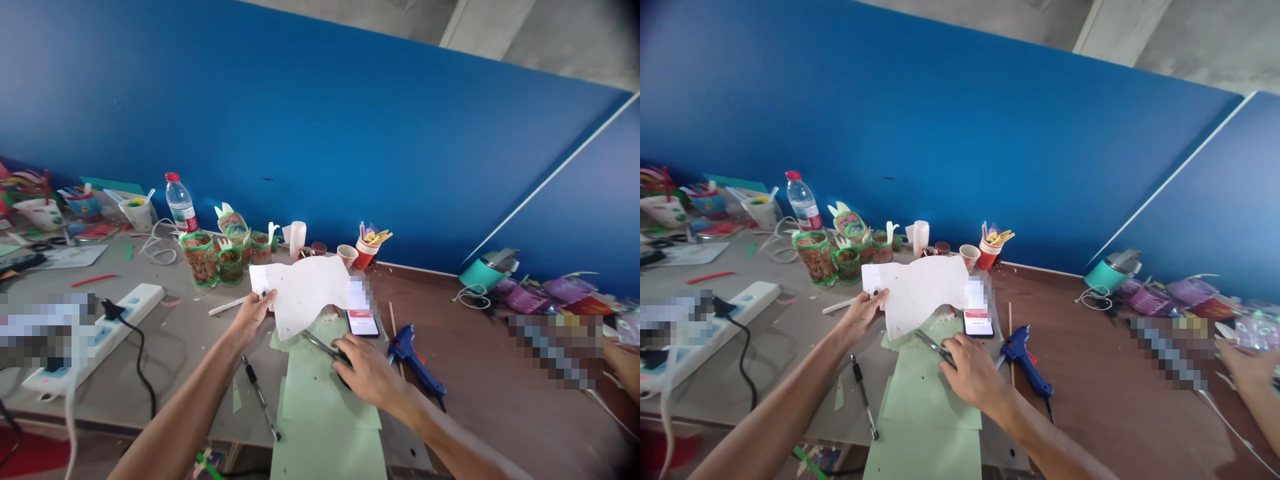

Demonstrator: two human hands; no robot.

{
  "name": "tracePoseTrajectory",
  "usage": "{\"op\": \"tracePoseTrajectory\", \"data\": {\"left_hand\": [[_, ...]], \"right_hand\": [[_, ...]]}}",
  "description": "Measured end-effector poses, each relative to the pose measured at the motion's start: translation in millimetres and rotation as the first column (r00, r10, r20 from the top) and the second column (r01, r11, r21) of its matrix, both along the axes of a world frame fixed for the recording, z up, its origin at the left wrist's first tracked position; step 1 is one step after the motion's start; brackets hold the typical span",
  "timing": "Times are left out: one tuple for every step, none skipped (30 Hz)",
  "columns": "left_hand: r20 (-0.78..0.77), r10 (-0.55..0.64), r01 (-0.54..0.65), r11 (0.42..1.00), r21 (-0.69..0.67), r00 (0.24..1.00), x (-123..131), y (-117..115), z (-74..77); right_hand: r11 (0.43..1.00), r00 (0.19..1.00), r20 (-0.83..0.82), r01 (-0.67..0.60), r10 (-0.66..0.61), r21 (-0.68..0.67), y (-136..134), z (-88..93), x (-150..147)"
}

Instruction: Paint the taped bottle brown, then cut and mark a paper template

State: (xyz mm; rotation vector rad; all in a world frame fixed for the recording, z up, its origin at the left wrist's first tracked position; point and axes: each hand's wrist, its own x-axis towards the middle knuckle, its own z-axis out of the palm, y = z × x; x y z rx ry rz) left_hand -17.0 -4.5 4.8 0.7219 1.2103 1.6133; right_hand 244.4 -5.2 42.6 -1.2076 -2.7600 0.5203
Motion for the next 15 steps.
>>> {"op": "tracePoseTrajectory", "data": {"left_hand": [[0.009, -0.008, 0.008, 1.0, 0.003, 1.0, 0.6, -0.7, 1.2], [0.025, -0.02, 0.02, 1.0, 0.009, 0.999, 1.3, -1.4, 2.5], [0.049, -0.035, 0.035, 0.999, 0.016, 0.998, 2.0, -2.3, 3.8], [0.081, -0.053, 0.051, 0.998, 0.025, 0.995, 2.7, -3.1, 5.0], [0.117, -0.072, 0.068, 0.997, 0.034, 0.991, 3.4, -4.0, 6.1], [0.153, -0.092, 0.086, 0.995, 0.043, 0.984, 4.0, -4.8, 7.0], [0.185, -0.111, 0.103, 0.993, 0.051, 0.977, 4.4, -5.5, 7.8], [0.21, -0.133, 0.124, 0.991, 0.056, 0.969, 4.7, -6.3, 8.6], [0.234, -0.16, 0.15, 0.987, 0.062, 0.959, 4.8, -7.2, 9.3], [0.255, -0.194, 0.181, 0.981, 0.072, 0.947, 4.8, -8.1, 10.0], [0.275, -0.232, 0.217, 0.972, 0.087, 0.933, 4.7, -9.0, 10.9], [0.291, -0.272, 0.251, 0.962, 0.108, 0.917, 4.5, -10.1, 11.9], [0.302, -0.311, 0.283, 0.95, 0.132, 0.901, 4.4, -11.0, 13.1], [0.307, -0.346, 0.313, 0.937, 0.154, 0.887, 4.3, -12.0, 14.4], [0.309, -0.373, 0.335, 0.927, 0.17, 0.875, 4.3, -12.7, 15.9]], "right_hand": [[1.0, 0.999, -0.049, -0.009, 0.01, 0.007, -1.6, -1.4, -5.3], [0.999, 0.995, -0.098, -0.017, 0.021, 0.036, -3.1, -3.6, -11.2], [0.996, 0.99, -0.136, -0.02, 0.032, 0.09, -4.1, -6.4, -17.6], [0.987, 0.987, -0.156, -0.021, 0.047, 0.162, -4.4, -9.5, -24.5], [0.971, 0.984, -0.169, -0.012, 0.053, 0.238, -3.6, -12.5, -31.5], [0.952, 0.981, -0.182, 0.0, 0.059, 0.307, -1.6, -15.0, -38.4], [0.932, 0.978, -0.196, 0.008, 0.068, 0.362, 1.8, -16.6, -45.0], [0.912, 0.974, -0.218, 0.026, 0.07, 0.409, 6.6, -17.1, -50.9], [0.898, 0.969, -0.235, 0.041, 0.071, 0.438, 12.4, -16.2, -55.9], [0.888, 0.965, -0.248, 0.042, 0.082, 0.458, 19.0, -14.2, -59.9], [0.885, 0.963, -0.254, 0.039, 0.091, 0.464, 25.8, -11.1, -62.8], [0.882, 0.959, -0.265, 0.038, 0.099, 0.469, 32.5, -7.1, -64.6], [0.878, 0.951, -0.293, 0.059, 0.094, 0.474, 38.7, -2.6, -65.5], [0.874, 0.938, -0.336, 0.087, 0.091, 0.477, 44.4, 2.3, -65.6], [0.87, 0.915, -0.393, 0.12, 0.089, 0.477, 49.4, 7.3, -65.2]]}}
